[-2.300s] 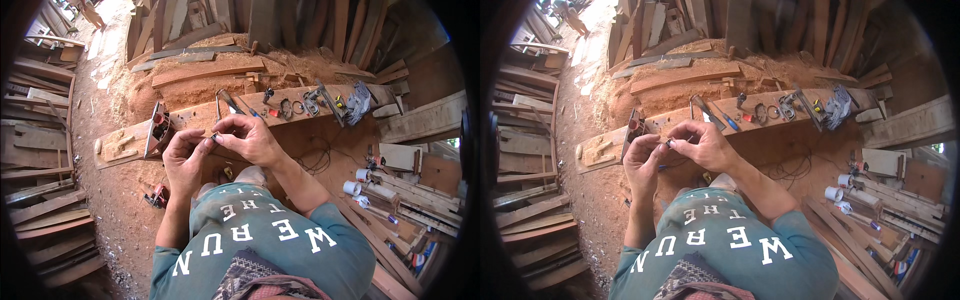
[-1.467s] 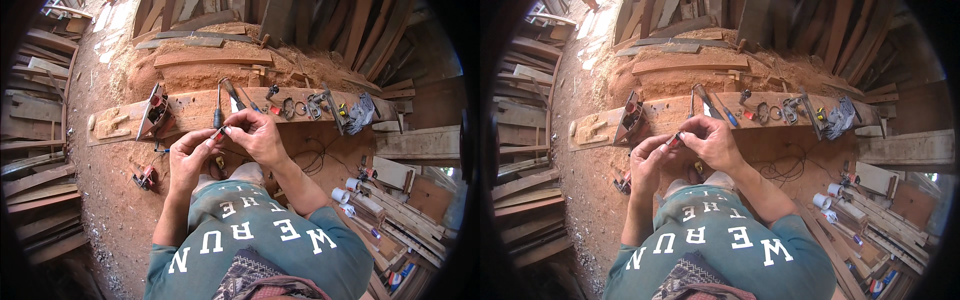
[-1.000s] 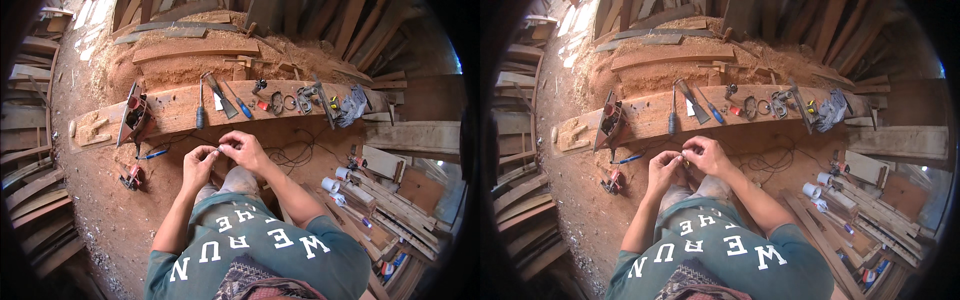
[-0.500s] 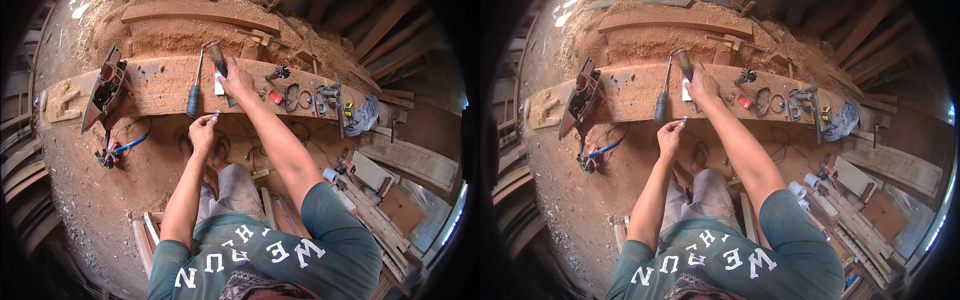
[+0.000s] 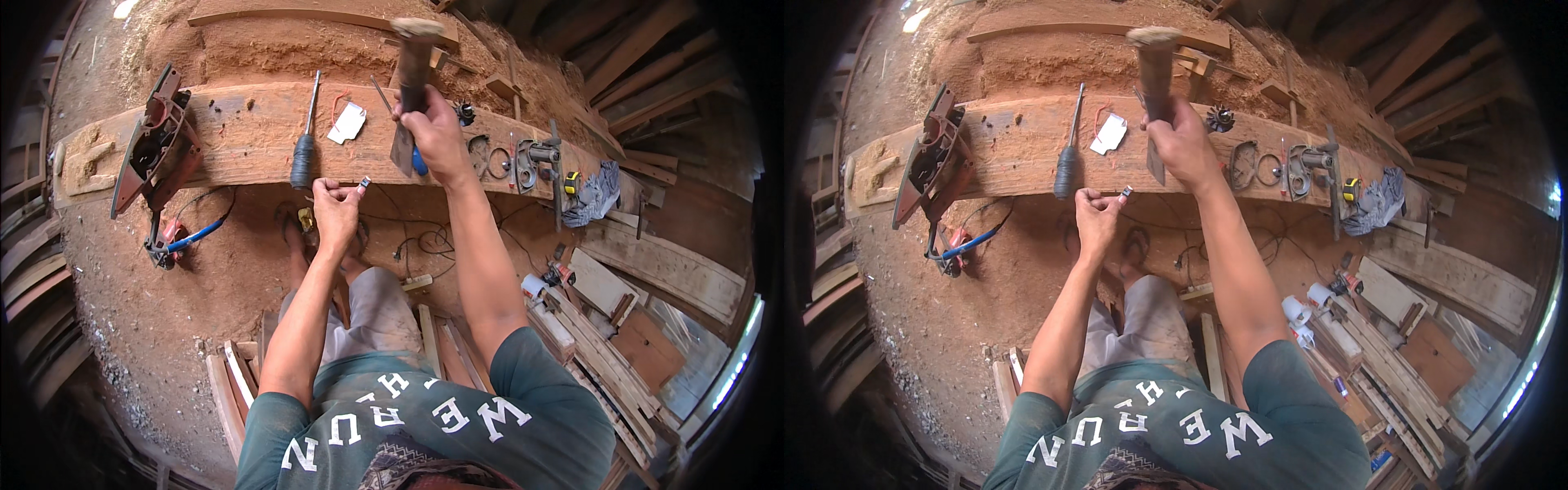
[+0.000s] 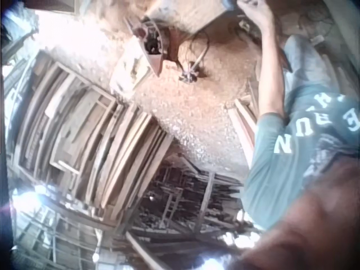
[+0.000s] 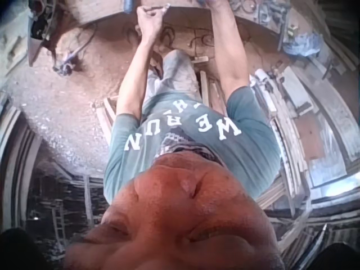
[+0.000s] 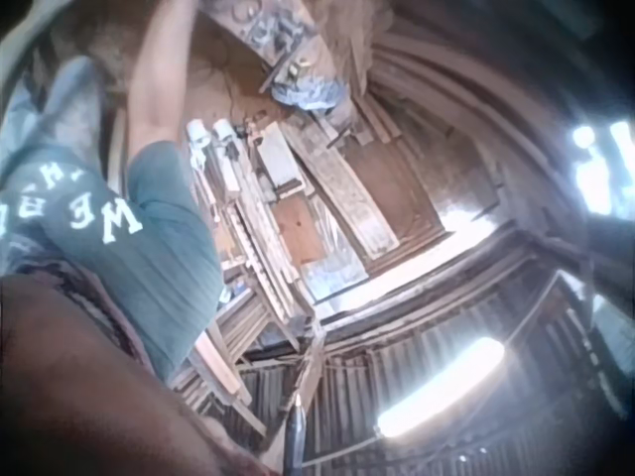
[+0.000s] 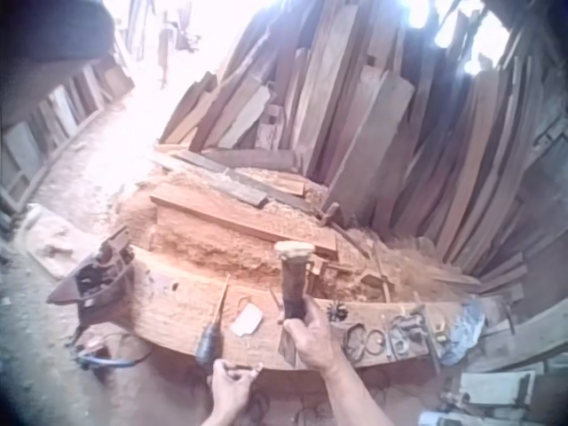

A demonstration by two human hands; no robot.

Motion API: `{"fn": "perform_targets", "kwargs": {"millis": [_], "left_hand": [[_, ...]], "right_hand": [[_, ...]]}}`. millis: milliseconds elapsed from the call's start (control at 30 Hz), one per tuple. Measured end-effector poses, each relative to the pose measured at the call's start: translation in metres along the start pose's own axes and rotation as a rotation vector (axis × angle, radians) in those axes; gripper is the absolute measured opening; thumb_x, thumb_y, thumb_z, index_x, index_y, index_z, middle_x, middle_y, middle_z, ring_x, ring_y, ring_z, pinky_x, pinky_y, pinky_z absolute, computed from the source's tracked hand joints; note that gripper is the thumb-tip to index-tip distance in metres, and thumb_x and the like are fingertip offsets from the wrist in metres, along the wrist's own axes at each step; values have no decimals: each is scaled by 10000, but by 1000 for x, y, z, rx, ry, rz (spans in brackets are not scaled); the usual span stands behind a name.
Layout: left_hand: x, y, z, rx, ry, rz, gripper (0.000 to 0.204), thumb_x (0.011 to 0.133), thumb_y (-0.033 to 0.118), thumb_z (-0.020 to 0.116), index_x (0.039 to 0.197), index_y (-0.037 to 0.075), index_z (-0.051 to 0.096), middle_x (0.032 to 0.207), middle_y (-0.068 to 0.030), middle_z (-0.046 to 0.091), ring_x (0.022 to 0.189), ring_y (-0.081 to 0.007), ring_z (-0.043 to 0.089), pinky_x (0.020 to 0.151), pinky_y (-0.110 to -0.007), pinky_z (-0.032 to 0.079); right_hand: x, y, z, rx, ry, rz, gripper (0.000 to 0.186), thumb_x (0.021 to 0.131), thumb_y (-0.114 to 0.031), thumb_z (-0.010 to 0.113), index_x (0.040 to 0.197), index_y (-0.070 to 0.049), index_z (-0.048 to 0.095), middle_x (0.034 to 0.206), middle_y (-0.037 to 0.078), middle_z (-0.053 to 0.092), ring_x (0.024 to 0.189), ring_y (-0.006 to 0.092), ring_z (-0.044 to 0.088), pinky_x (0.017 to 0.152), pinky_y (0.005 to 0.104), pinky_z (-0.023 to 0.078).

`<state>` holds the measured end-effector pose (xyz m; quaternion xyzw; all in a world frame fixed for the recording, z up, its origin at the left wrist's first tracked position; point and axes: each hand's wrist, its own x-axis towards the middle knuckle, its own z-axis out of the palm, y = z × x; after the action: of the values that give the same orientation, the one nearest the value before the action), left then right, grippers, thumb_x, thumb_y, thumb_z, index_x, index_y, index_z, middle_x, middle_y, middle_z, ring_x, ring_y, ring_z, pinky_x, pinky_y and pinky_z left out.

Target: The person disassembles and reassembles components of an electric planer on a wooden workbench, using a screwdriver to adjust screws and a wooden mallet to tap parts into place.

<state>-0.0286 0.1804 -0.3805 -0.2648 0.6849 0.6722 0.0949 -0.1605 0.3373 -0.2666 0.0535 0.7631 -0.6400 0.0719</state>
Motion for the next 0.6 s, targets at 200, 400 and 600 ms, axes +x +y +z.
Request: {"fn": "perform_targets", "kwargs": {"millis": [200, 400, 600], "left_hand": [[1, 4, 11, 181, 92, 45, 479, 893, 36, 822, 1118, 30, 399, 848, -134, 750, 766, -171, 695, 757, -338, 541], [5, 18, 10, 194, 67, 18, 504, 882, 44, 821, 1147, 31, 393, 820, -129, 737, 754, -199, 709, 744, -361, 552], [5, 23, 10, 204, 61, -45, 525, 869, 95, 848, 1152, 23, 411, 831, -103, 732, 764, -151, 680, 736, -333, 545]], "right_hand": [[-39, 24, -3, 285, 33, 108, 106, 946, -59, 706, 991, -55, 610, 899, 52, 637, 859, 175, 643, 842, 353, 538], [-55, 43, 13, -110, -53, -134, 98, 953, -81, 757, 909, -79, 669, 823, 21, 627, 793, 147, 609, 748, 338, 500], [-56, 67, 14, -455, -188, -262, 269, 850, -79, 768, 1118, -77, 751, 926, 76, 647, 931, 309, 632, 831, 475, 480]]}}
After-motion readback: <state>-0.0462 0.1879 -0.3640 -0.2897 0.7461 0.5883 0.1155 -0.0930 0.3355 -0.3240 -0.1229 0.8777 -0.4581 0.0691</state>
